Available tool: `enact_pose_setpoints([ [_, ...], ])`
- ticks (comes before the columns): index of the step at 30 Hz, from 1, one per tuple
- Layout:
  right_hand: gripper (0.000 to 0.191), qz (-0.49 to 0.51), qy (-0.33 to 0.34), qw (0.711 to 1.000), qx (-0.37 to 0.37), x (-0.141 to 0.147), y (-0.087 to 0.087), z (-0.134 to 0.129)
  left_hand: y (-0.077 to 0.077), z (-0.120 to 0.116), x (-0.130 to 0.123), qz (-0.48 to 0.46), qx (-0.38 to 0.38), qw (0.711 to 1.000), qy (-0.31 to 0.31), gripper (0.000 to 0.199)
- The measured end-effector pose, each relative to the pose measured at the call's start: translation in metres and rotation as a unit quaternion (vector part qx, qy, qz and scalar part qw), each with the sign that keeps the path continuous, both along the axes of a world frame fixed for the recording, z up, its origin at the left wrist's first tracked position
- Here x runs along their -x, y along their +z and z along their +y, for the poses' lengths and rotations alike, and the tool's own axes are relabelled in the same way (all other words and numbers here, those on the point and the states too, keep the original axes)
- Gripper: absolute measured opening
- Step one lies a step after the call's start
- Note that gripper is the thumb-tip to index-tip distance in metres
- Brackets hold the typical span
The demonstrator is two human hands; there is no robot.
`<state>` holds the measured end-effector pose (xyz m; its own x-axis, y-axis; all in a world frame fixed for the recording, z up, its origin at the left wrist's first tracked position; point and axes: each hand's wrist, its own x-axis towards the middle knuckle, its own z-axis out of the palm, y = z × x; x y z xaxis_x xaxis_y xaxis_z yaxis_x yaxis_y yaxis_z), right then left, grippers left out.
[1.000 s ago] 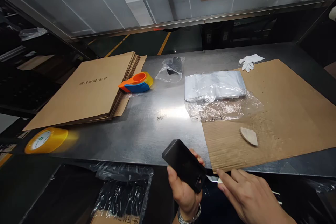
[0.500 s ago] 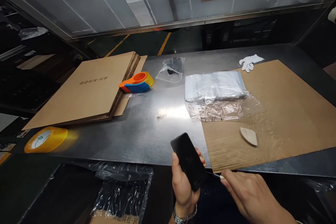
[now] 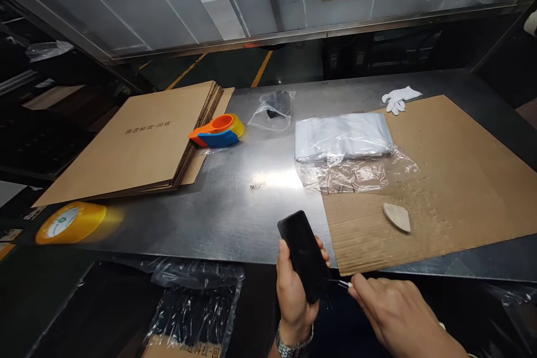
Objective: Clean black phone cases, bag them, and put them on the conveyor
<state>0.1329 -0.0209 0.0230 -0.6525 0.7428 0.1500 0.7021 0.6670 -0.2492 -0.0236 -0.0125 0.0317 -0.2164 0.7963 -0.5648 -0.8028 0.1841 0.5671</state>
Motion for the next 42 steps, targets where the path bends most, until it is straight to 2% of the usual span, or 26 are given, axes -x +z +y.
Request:
enact_pose_setpoints([
  [3,0.032,-0.007,-0.016,0.998,0.054,-0.001,-0.005,-0.003,-0.002,-0.002,-0.001,0.030,-0.018,0.999,0.011,0.049],
  [5,0.036,0.013,-0.036,0.988,0.152,-0.001,-0.007,-0.002,-0.003,-0.004,-0.002,0.044,-0.034,0.998,0.021,0.048],
  [6,0.039,0.039,-0.045,0.972,0.229,-0.001,-0.006,-0.002,-0.003,-0.005,-0.002,0.042,-0.041,0.998,0.022,0.048],
  [7,0.041,0.074,-0.050,0.941,0.325,-0.001,-0.006,-0.001,-0.003,-0.006,-0.002,0.035,-0.050,0.998,0.018,0.049],
  [8,0.043,0.117,-0.048,0.894,0.430,0.000,-0.005,0.000,-0.003,-0.007,-0.002,0.027,-0.061,0.998,0.011,0.050],
  [10,0.047,0.199,-0.031,0.765,0.612,0.002,-0.006,0.000,-0.002,-0.006,-0.002,0.013,-0.085,0.996,-0.001,0.051],
  [11,0.049,0.233,-0.019,0.706,0.668,0.003,-0.007,-0.001,-0.002,-0.006,-0.001,0.008,-0.095,0.995,-0.004,0.051],
  [12,0.050,0.263,-0.009,0.663,0.701,0.004,-0.008,-0.002,-0.002,-0.005,-0.001,0.006,-0.099,0.995,-0.001,0.051],
  [14,0.051,0.319,-0.004,0.620,0.717,0.007,-0.011,-0.005,-0.001,-0.002,-0.001,0.000,-0.092,0.996,0.010,0.050],
  [16,0.051,0.360,-0.013,0.603,0.712,0.007,-0.013,-0.007,-0.002,0.001,0.000,-0.020,-0.073,0.997,0.005,0.051],
  [17,0.050,0.371,-0.018,0.606,0.704,0.007,-0.013,-0.006,-0.002,0.002,0.000,-0.039,-0.061,0.997,-0.004,0.053],
  [18,0.049,0.373,-0.022,0.622,0.688,0.006,-0.012,-0.005,-0.003,0.004,0.000,-0.062,-0.047,0.997,-0.017,0.055],
  [19,0.046,0.369,-0.027,0.654,0.660,0.004,-0.010,-0.003,-0.004,0.004,0.000,-0.086,-0.030,0.995,-0.032,0.056],
  [22,0.031,0.325,-0.059,0.790,0.517,-0.001,0.002,0.006,-0.007,0.006,-0.001,-0.128,0.031,0.990,-0.059,0.054],
  [23,0.027,0.306,-0.069,0.827,0.467,-0.002,0.006,0.010,-0.008,0.006,-0.003,-0.134,0.049,0.987,-0.067,0.052],
  [25,0.022,0.271,-0.069,0.876,0.392,-0.004,0.013,0.016,-0.010,0.006,-0.007,-0.152,0.071,0.982,-0.085,0.049],
  [27,0.021,0.238,-0.038,0.909,0.341,-0.003,0.018,0.020,-0.010,0.006,-0.012,-0.178,0.090,0.974,-0.104,0.049],
  [30,0.022,0.170,0.021,0.947,0.272,0.001,0.019,0.022,-0.009,0.004,-0.019,-0.184,0.125,0.968,-0.115,0.049],
  [33,0.020,0.093,0.043,0.970,0.220,0.006,0.019,0.021,-0.009,0.002,-0.022,-0.170,0.139,0.968,-0.122,0.047],
  [37,0.018,0.027,0.042,0.980,0.191,0.009,0.023,0.021,-0.009,0.000,-0.024,-0.159,0.126,0.971,-0.128,0.044],
  [42,0.018,0.002,0.028,0.984,0.177,0.012,0.024,0.021,-0.006,-0.001,-0.026,-0.136,0.141,0.973,-0.125,0.044],
])
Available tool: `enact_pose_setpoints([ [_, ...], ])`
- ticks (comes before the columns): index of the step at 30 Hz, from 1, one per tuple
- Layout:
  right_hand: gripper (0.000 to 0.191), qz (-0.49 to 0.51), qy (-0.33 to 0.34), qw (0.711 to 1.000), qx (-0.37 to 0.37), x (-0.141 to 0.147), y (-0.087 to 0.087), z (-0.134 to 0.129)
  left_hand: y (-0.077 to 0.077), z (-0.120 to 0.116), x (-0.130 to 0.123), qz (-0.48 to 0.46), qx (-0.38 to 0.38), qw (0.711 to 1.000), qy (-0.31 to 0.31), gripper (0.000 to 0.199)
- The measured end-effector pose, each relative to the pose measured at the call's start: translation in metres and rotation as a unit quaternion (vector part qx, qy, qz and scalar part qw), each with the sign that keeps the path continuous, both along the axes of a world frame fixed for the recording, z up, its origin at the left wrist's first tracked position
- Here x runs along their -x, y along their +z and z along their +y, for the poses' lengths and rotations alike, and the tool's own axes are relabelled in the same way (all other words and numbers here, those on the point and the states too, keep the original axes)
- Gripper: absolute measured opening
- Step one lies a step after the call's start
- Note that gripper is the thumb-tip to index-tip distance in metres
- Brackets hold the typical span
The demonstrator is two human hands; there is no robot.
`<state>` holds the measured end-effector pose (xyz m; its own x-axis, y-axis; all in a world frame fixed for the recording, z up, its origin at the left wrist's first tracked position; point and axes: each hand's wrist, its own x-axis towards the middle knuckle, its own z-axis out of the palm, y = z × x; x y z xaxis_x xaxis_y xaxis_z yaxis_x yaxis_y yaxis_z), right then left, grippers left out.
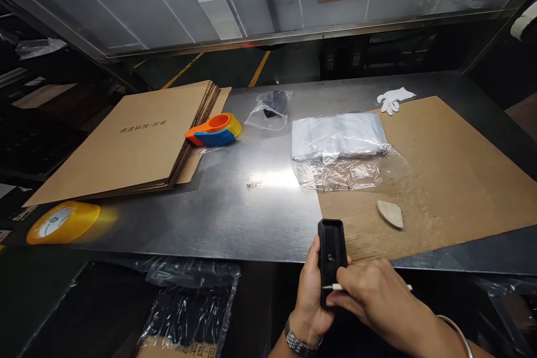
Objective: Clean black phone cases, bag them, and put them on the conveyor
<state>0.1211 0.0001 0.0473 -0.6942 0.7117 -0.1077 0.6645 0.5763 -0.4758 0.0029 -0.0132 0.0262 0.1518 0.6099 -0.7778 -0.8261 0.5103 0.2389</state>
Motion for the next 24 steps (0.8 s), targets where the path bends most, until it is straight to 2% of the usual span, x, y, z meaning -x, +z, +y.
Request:
enact_pose_setpoints([
  [4,0.021,-0.001,-0.019,1.000,0.001,0.000,-0.002,-0.002,0.000,-0.002,-0.002,0.006,0.001,1.000,0.007,0.042],
  [8,0.026,0.014,-0.045,0.998,0.031,-0.002,-0.004,0.001,-0.001,-0.007,-0.004,-0.042,0.007,0.999,0.017,0.033],
  [12,0.031,0.047,-0.059,0.995,0.071,-0.007,-0.003,0.008,-0.001,-0.011,-0.007,-0.034,0.010,0.998,-0.043,0.041],
  [16,0.018,0.070,-0.071,0.991,0.093,-0.012,-0.003,0.015,-0.001,-0.013,-0.009,0.037,0.014,0.995,-0.096,0.045],
  [17,0.023,0.076,-0.077,0.990,0.092,-0.013,-0.004,0.017,-0.001,-0.014,-0.009,0.049,0.019,0.993,-0.110,0.047],
  [20,0.055,0.097,-0.098,0.987,0.085,-0.017,-0.006,0.023,-0.002,-0.016,-0.010,0.068,0.033,0.988,-0.138,0.050],
  [21,0.059,0.105,-0.099,0.986,0.086,-0.018,-0.007,0.025,-0.003,-0.017,-0.011,0.068,0.033,0.987,-0.139,0.050],
  [22,0.058,0.115,-0.096,0.984,0.091,-0.019,-0.008,0.027,-0.004,-0.017,-0.012,0.067,0.030,0.988,-0.138,0.051],
  [24,0.043,0.141,-0.088,0.979,0.113,-0.021,-0.008,0.030,-0.005,-0.019,-0.013,0.059,0.022,0.988,-0.142,0.050],
])
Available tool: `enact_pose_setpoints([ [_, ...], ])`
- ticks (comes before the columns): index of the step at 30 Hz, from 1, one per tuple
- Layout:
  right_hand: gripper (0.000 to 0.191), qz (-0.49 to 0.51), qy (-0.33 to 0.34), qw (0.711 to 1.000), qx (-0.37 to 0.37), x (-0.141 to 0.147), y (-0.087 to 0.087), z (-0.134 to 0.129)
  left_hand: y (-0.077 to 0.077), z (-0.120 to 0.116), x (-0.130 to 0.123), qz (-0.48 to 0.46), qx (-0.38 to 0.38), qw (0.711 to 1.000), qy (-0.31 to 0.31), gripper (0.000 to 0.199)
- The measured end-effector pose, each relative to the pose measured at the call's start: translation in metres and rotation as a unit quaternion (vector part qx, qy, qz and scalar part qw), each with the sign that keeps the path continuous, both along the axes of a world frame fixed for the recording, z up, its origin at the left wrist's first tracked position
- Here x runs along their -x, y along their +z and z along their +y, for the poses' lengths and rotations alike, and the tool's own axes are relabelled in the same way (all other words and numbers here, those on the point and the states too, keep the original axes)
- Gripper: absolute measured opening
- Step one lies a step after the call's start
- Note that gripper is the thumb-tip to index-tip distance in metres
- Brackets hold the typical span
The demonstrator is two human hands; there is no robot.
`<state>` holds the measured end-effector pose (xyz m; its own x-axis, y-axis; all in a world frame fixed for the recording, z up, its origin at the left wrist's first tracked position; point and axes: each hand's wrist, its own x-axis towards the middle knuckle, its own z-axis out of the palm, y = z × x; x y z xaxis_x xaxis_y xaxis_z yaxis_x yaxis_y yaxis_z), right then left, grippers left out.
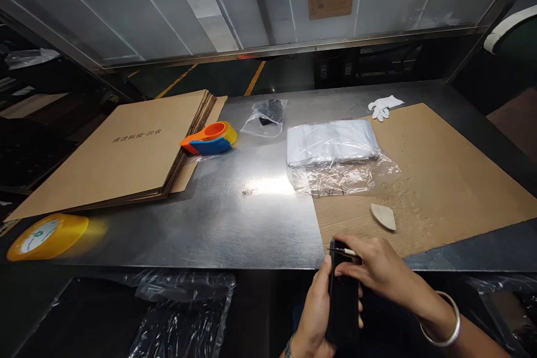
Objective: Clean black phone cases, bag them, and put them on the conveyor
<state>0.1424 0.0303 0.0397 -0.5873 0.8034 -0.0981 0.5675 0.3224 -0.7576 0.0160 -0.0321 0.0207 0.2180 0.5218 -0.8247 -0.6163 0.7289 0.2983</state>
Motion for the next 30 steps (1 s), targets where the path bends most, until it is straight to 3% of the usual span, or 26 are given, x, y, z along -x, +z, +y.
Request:
enact_pose_setpoints([
  [3,0.022,0.036,0.000,0.999,0.015,-0.003,0.001,0.005,-0.003,-0.003,-0.001,-0.009,-0.001,1.000,-0.010,0.050],
  [6,0.012,0.049,0.006,0.999,0.014,-0.004,0.001,0.009,-0.006,-0.005,0.000,-0.021,-0.009,1.000,-0.018,0.053],
  [12,0.036,0.084,0.003,0.994,0.066,-0.004,-0.006,0.017,-0.012,-0.008,0.001,-0.026,-0.028,0.998,-0.040,0.060],
  [16,0.024,0.097,0.025,0.990,0.102,-0.005,-0.010,0.019,-0.016,-0.009,0.001,-0.037,-0.013,0.997,-0.067,0.069],
  [20,0.012,0.074,0.026,0.993,0.092,-0.006,-0.009,0.018,-0.018,-0.009,0.002,-0.037,-0.008,0.996,-0.077,0.071],
  [26,0.027,0.074,0.027,0.993,0.089,-0.006,-0.013,0.019,-0.018,-0.008,0.002,-0.039,0.006,0.996,-0.077,0.071],
  [30,0.018,0.083,0.027,0.992,0.094,-0.006,-0.014,0.018,-0.016,-0.007,0.003,-0.030,0.016,0.994,-0.105,0.075],
])
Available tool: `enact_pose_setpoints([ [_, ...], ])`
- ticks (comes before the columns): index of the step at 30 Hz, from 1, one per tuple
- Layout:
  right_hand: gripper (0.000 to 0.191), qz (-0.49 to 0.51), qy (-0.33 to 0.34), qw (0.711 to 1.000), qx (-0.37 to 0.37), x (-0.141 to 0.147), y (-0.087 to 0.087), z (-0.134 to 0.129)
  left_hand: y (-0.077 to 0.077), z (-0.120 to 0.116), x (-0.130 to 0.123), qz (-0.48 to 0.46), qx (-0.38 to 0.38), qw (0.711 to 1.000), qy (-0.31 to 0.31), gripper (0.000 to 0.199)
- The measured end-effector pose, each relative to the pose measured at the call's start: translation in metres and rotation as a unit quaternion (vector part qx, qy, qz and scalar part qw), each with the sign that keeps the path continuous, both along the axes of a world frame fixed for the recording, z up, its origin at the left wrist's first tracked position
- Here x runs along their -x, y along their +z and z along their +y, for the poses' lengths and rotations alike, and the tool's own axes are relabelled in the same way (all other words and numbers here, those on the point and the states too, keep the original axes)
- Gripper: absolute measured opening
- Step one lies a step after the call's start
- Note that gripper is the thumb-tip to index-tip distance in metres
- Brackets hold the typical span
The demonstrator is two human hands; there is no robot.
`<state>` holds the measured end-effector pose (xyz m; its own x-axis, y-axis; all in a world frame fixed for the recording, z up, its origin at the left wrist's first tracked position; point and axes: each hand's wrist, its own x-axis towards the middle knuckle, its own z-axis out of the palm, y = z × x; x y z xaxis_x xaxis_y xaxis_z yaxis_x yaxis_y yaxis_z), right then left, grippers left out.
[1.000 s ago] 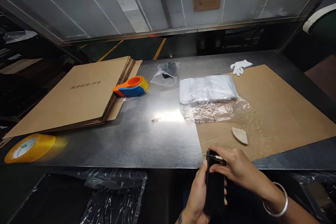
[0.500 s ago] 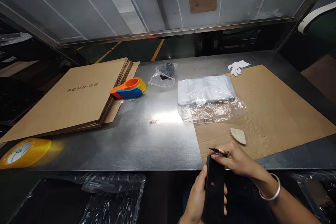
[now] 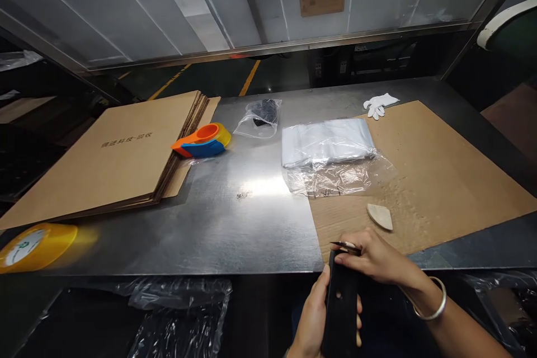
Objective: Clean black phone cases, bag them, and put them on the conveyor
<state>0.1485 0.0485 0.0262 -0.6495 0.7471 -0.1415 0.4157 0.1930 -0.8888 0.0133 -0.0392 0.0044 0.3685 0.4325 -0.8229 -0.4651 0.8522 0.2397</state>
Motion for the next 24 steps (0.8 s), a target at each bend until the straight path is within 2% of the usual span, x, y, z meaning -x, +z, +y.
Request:
enact_pose_setpoints([
  [2,0.018,0.005,-0.008,1.000,0.002,0.001,0.000,0.000,0.003,0.002,0.001,0.003,-0.001,1.000,-0.005,0.076],
  [5,0.028,0.021,-0.043,0.999,0.009,0.003,-0.003,0.001,0.007,0.004,0.002,0.000,0.000,1.000,-0.004,0.077],
  [10,0.028,0.044,-0.176,0.983,0.034,0.004,-0.017,0.001,0.002,0.004,0.004,-0.028,-0.027,0.999,0.029,0.073],
  [12,0.027,0.048,-0.181,0.981,0.051,0.003,-0.018,-0.002,-0.003,0.003,0.004,-0.026,-0.032,0.998,0.047,0.071],
  [17,0.021,0.051,-0.148,0.983,0.091,0.004,-0.013,-0.014,-0.007,-0.001,0.002,0.006,-0.057,0.996,0.074,0.065],
  [24,0.015,0.022,-0.187,0.978,0.085,0.013,-0.003,-0.018,-0.005,-0.006,0.000,0.052,-0.124,0.987,0.091,0.061],
])
